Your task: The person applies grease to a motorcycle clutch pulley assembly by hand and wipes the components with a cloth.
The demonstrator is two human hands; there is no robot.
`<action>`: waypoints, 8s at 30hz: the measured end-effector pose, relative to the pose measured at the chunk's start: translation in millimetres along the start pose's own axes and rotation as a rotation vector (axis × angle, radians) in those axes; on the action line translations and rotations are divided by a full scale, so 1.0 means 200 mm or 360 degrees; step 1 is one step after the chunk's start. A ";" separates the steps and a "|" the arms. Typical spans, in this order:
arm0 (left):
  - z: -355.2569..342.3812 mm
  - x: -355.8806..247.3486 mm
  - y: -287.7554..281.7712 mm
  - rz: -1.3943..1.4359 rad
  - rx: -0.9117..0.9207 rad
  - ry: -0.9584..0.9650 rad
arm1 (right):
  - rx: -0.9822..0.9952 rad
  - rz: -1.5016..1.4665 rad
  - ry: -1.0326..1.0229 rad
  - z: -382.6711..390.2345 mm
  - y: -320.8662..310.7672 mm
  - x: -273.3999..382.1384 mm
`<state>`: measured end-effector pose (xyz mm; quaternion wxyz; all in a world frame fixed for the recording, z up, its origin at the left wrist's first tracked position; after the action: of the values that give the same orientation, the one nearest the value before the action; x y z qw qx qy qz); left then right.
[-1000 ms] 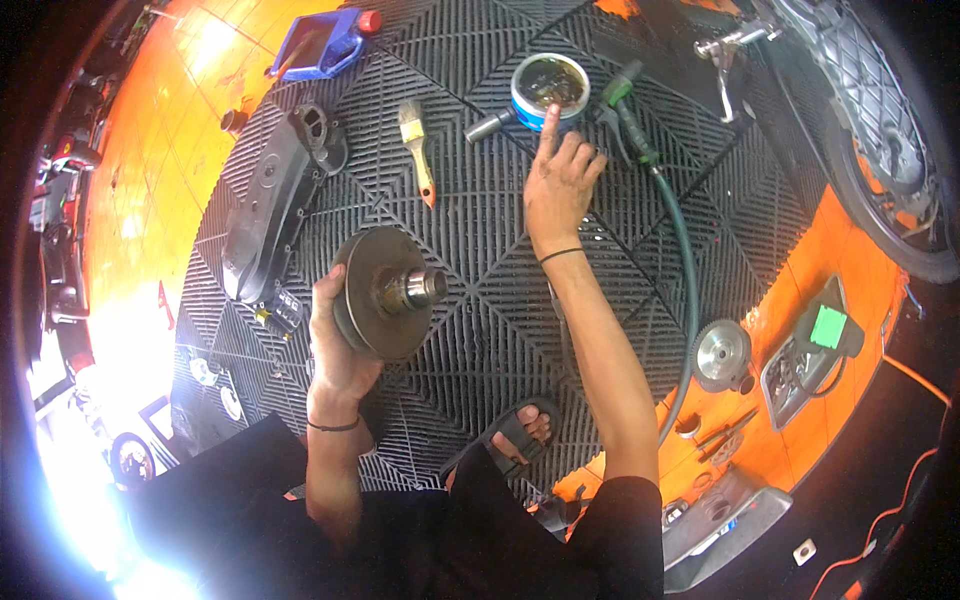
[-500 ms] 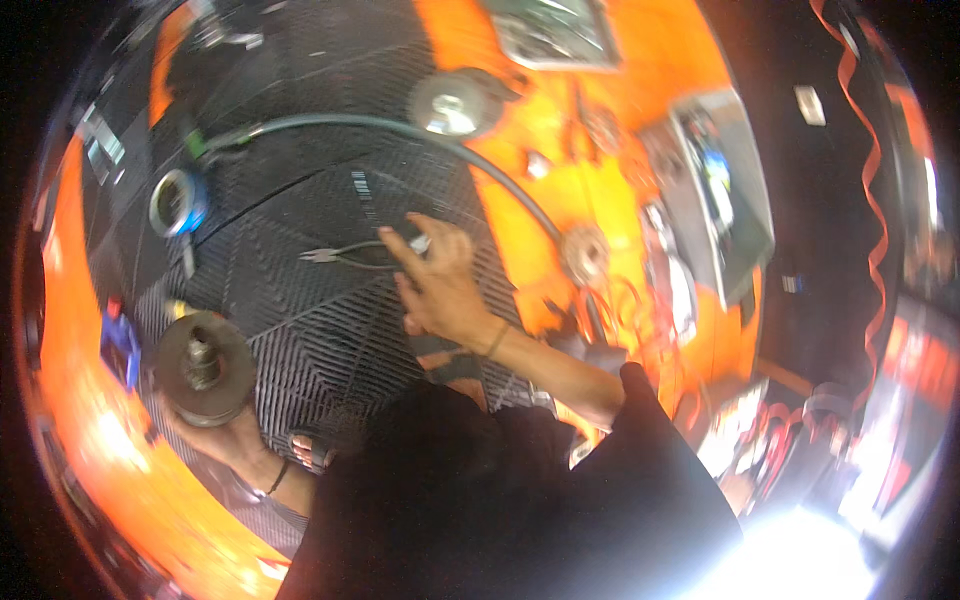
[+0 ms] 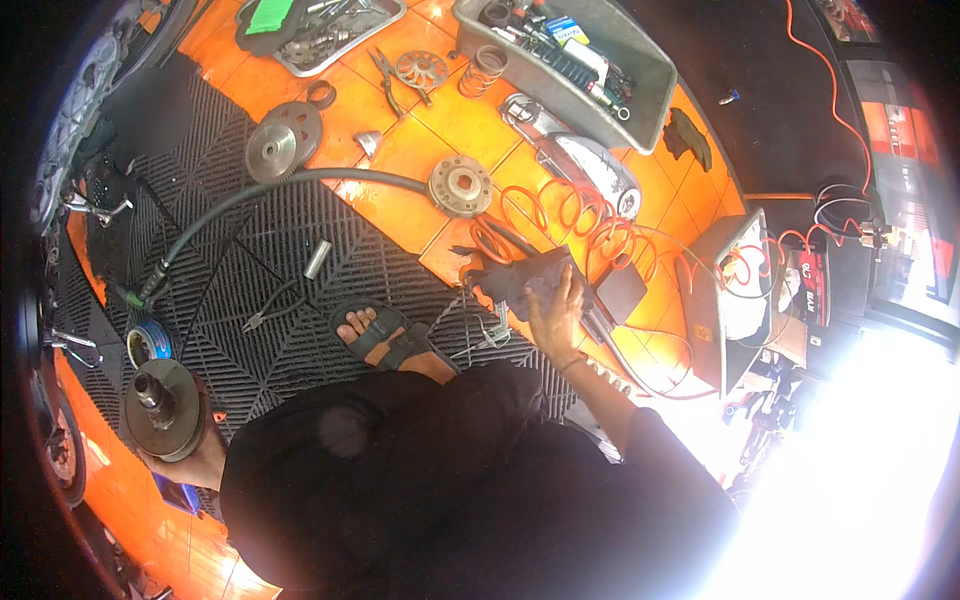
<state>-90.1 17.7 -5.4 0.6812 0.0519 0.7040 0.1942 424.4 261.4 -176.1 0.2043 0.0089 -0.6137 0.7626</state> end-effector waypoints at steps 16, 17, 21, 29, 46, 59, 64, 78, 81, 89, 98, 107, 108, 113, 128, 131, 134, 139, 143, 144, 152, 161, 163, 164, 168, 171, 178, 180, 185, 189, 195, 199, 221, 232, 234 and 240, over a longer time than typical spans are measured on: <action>0.02 -0.06 -0.04 0.0456 -0.0007 -0.0222 | -0.0065 -0.0727 -0.0298 -0.24 -0.29 0.02; 0.00 -0.08 -0.05 0.0575 -0.0046 -0.0288 | 0.0108 -0.0916 -0.0279 -0.22 -0.25 0.08; 0.09 -0.06 0.04 0.0700 0.0057 -0.0253 | 0.0387 -0.1087 -0.0610 0.06 -0.38 0.64; 0.25 -0.10 -0.06 0.1357 0.0323 -0.0418 | 0.0724 -0.0779 -0.1612 0.54 -0.32 1.69; 0.33 0.03 -0.20 0.1319 0.0109 -0.0344 | 0.0844 0.0226 -0.3757 1.15 -0.29 2.44; 0.33 0.03 -0.09 0.1653 0.0167 -0.0161 | 0.0874 0.0250 -0.3385 1.07 -0.30 2.12; 0.25 -0.07 -0.02 0.1406 0.0222 -0.0021 | 0.1811 -0.0207 -0.2939 1.04 -0.27 2.06; 0.21 -0.02 0.03 0.1609 0.0474 -0.0353 | 0.1504 -0.1043 -0.1991 0.83 -0.22 2.15; 0.23 0.03 0.03 0.1756 0.0372 -0.0464 | 0.1224 -0.0790 -0.2347 0.89 -0.21 2.18; 0.27 0.20 0.02 0.1690 0.0053 -0.0687 | 0.0863 -0.0650 -0.2697 1.05 -0.16 2.08; 0.29 0.30 0.01 0.1662 0.0015 -0.0770 | 0.1211 -0.0297 -0.2390 1.03 -0.15 2.09; 0.29 0.32 0.00 0.1760 0.0074 -0.0618 | 0.1192 -0.0578 -0.2521 0.98 -0.21 2.17; 0.29 0.29 0.02 0.1868 0.0142 -0.0623 | 0.1373 -0.0614 -0.2388 0.92 -0.17 2.15; 0.26 0.20 0.05 0.2022 0.0332 -0.0743 | 0.1392 -0.0457 -0.2031 0.89 -0.17 2.15; 0.22 0.15 -0.03 0.1293 0.0414 -0.0137 | 0.1125 -0.0663 -0.2597 1.10 -0.13 2.08; 0.24 0.16 -0.02 0.1130 0.0255 -0.0035 | 0.1050 -0.0544 -0.2588 1.15 -0.13 2.06; 0.27 0.17 -0.02 0.1114 0.0104 -0.0021 | 0.1075 -0.0470 -0.2585 1.18 -0.11 2.02; 0.29 0.14 -0.03 0.1150 0.0017 0.0083 | 0.1126 -0.0457 -0.2565 1.21 -0.10 1.97; 0.29 0.11 -0.03 0.1034 0.0051 0.0239 | 0.1192 -0.0413 -0.2540 1.22 -0.13 1.95; 0.29 0.10 -0.02 0.1024 0.0057 0.0244 | 0.1198 -0.0401 -0.2535 1.23 -0.15 1.94; 0.31 0.08 -0.04 0.0805 0.0037 0.0366 | 0.1453 -0.0471 -0.2452 1.23 -0.17 1.93; 0.27 0.18 -0.08 0.0497 0.0180 0.0476 | 0.1975 -0.0633 -0.2192 1.20 -0.11 1.95; 0.27 0.21 -0.06 0.0551 0.0184 0.0433 | 0.2167 -0.0804 -0.2166 1.17 -0.11 1.97; 0.26 0.23 -0.07 0.0648 0.0062 0.0366 | 0.2483 -0.0720 -0.2031 1.16 -0.09 1.95; 0.20 0.30 -0.12 0.0724 -0.0277 0.0288 | 0.2539 -0.0952 -0.2099 1.17 -0.11 1.84; 0.17 0.41 -0.28 0.0832 -0.0361 0.0001 | 0.2034 -0.0831 -0.1542 0.85 -0.02 1.84; 0.13 0.38 -0.30 0.0875 -0.0452 -0.0126 | 0.1136 -0.0201 -0.1458 0.63 0.39 1.50; 0.11 0.44 -0.28 0.1045 -0.0167 -0.0223 | 0.0884 -0.0132 -0.1608 0.62 0.49 1.41; 0.08 0.43 -0.25 0.1050 -0.0034 -0.0234 | 0.0617 -0.0605 -0.1871 0.44 0.35 1.67; 0.07 0.44 -0.13 0.0901 0.0089 -0.0203 | 0.0074 -0.0497 -0.1450 -0.33 0.52 2.04; 0.06 0.35 -0.06 0.0832 0.0239 -0.0147 | 0.0085 0.0724 -0.1836 -0.84 0.70 2.51; 0.06 0.34 -0.02 0.0855 0.0232 -0.0181 | 0.0074 0.0241 -0.2283 -1.01 0.68 2.52; 0.22 0.07 0.11 0.0640 0.0554 -0.0145 | 0.1355 -0.0860 -0.2657 0.85 -0.24 2.20; 0.23 -0.03 0.01 0.0386 0.0650 0.0003 | 0.1482 -0.0757 -0.2922 1.05 -0.19 2.15; 0.23 -0.03 0.00 0.0359 0.0661 0.0000 | 0.1414 -0.0715 -0.2997 1.06 -0.19 2.13; 0.25 -0.07 0.03 0.0171 0.0736 0.0088 | 0.0811 -0.0188 -0.3379 1.11 -0.26 2.16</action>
<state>-41.7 29.2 10.5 0.6204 0.2387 0.7442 0.0652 -8.0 191.6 41.4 -0.4006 0.7334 -0.2998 0.4600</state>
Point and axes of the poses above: each hand's wrist, its own z-axis away from the middle knuckle, its own y-axis out of the palm, x = y × z, the point moved 4 cm from there along -z, towards the middle knuckle, and after that the axes turned 15 degrees about y, right-handed, at the moved point
